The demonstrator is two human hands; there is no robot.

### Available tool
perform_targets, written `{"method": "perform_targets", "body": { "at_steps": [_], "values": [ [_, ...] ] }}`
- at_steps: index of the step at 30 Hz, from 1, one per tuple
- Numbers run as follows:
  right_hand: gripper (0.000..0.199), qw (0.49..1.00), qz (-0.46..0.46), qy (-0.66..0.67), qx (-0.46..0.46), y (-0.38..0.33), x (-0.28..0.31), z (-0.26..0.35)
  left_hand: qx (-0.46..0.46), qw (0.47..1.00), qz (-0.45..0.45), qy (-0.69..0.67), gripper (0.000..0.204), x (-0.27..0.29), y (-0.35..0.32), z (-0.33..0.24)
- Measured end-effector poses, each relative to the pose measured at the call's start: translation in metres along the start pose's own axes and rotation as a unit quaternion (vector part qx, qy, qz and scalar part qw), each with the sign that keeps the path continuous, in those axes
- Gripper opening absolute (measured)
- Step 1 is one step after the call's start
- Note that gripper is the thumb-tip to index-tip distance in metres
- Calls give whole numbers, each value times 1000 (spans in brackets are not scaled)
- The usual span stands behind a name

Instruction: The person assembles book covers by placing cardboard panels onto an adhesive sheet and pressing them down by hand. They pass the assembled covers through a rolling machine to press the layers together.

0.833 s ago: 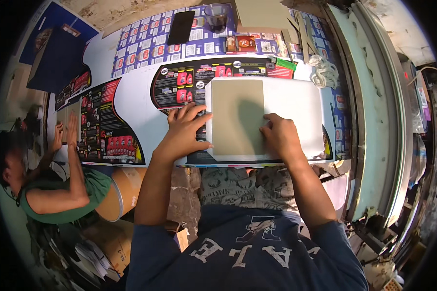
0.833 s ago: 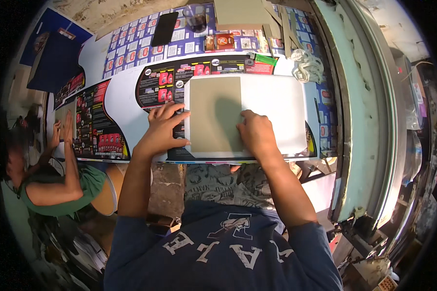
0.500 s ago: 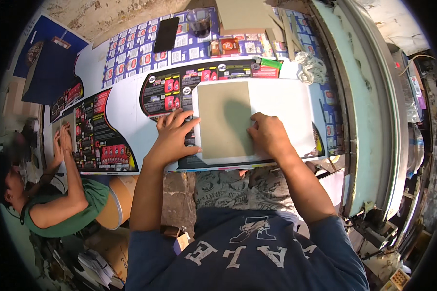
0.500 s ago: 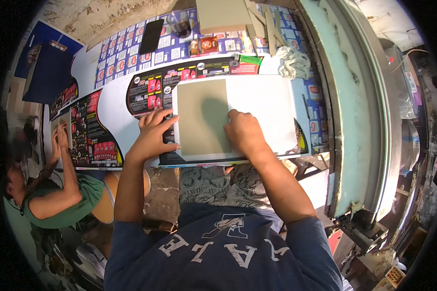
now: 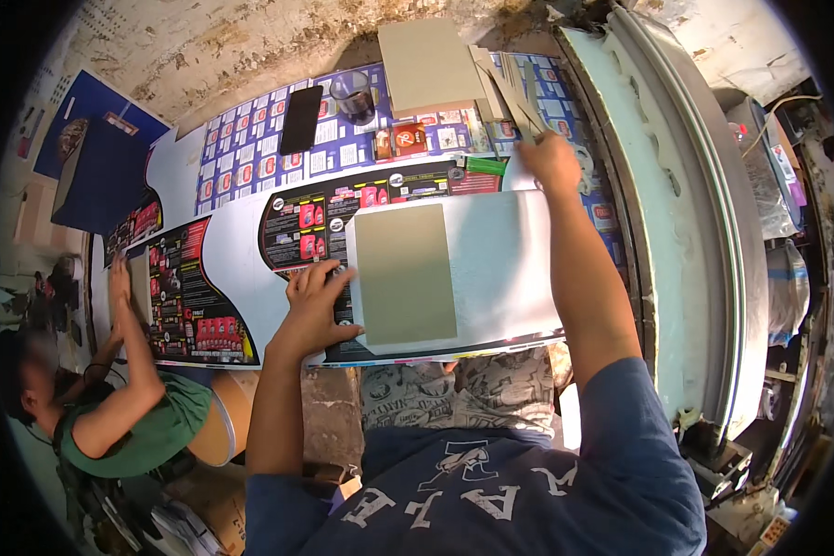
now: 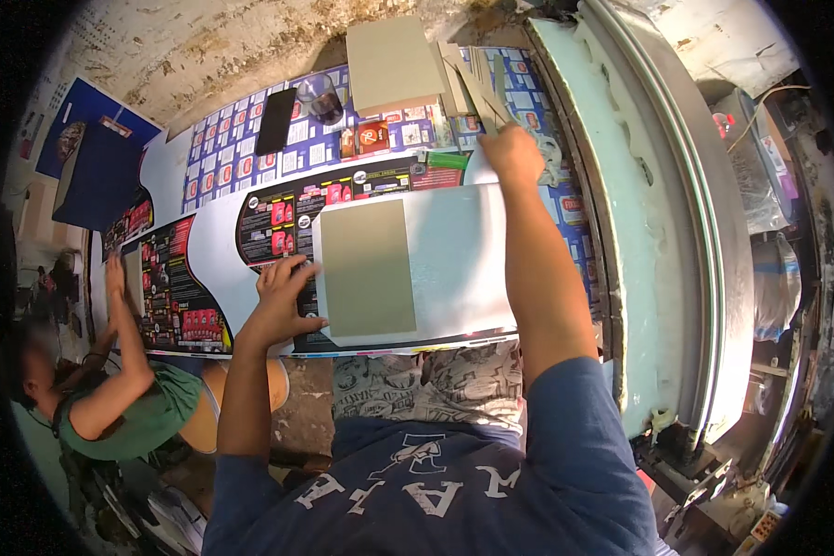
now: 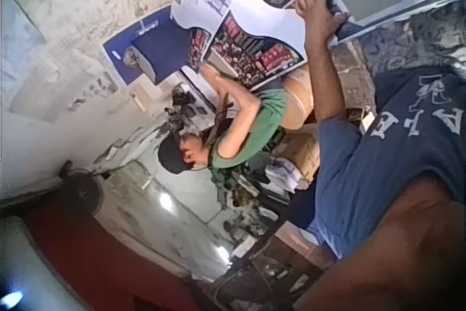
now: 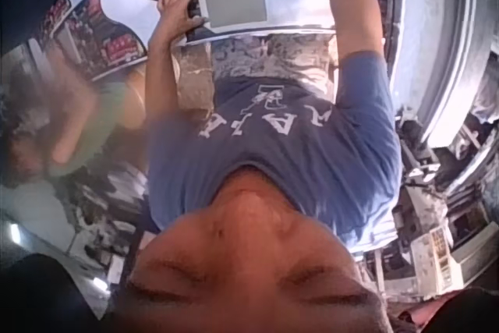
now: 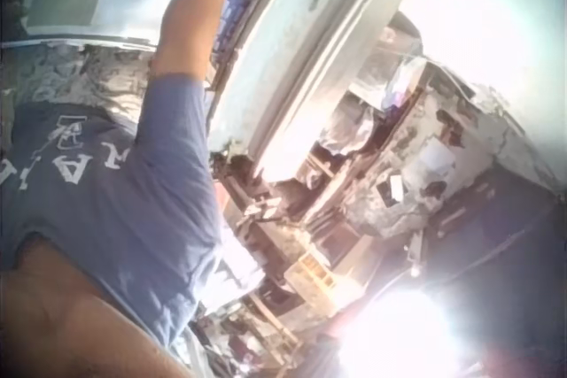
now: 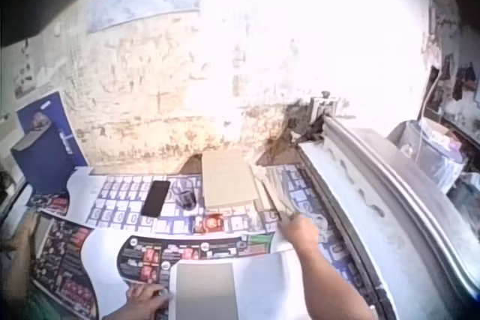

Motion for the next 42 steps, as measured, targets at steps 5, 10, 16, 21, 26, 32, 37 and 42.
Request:
{"method": "perform_targets", "body": {
  "at_steps": [5,10,16,21,26,32,37,42],
  "values": [
    [55,988,-63,139,8,-57,31,-22,-55,978,-137,-151,74,25,9,-37],
    [42,966,-133,210,69,-190,30,13,-89,910,-16,-405,40,-16,44,-141],
    [45,953,-12,224,206,-247,14,54,36,870,40,-490,22,-61,51,-125],
    [61,889,-25,418,185,-191,27,53,40,911,121,-392,22,-74,29,-131],
    [72,883,112,366,273,-143,10,88,24,928,92,-359,24,-55,26,-139],
    [74,830,263,429,241,-119,7,102,39,905,106,-410,26,-58,35,-144],
    [75,836,267,430,209,-109,-13,92,-35,944,-67,-322,45,-43,33,-125],
    [74,830,273,463,148,-112,-31,78,-123,969,-157,-143,57,-35,34,-123]
  ]
}}
Point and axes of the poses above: each hand's wrist, its own y-axis towards the middle knuckle, its own x-axis out of the back of the hand, z = x × y, the point moved 9 cm from there along y, towards the middle knuckle, and after that the axes turned 13 degrees about x, right-handed, at the moved point
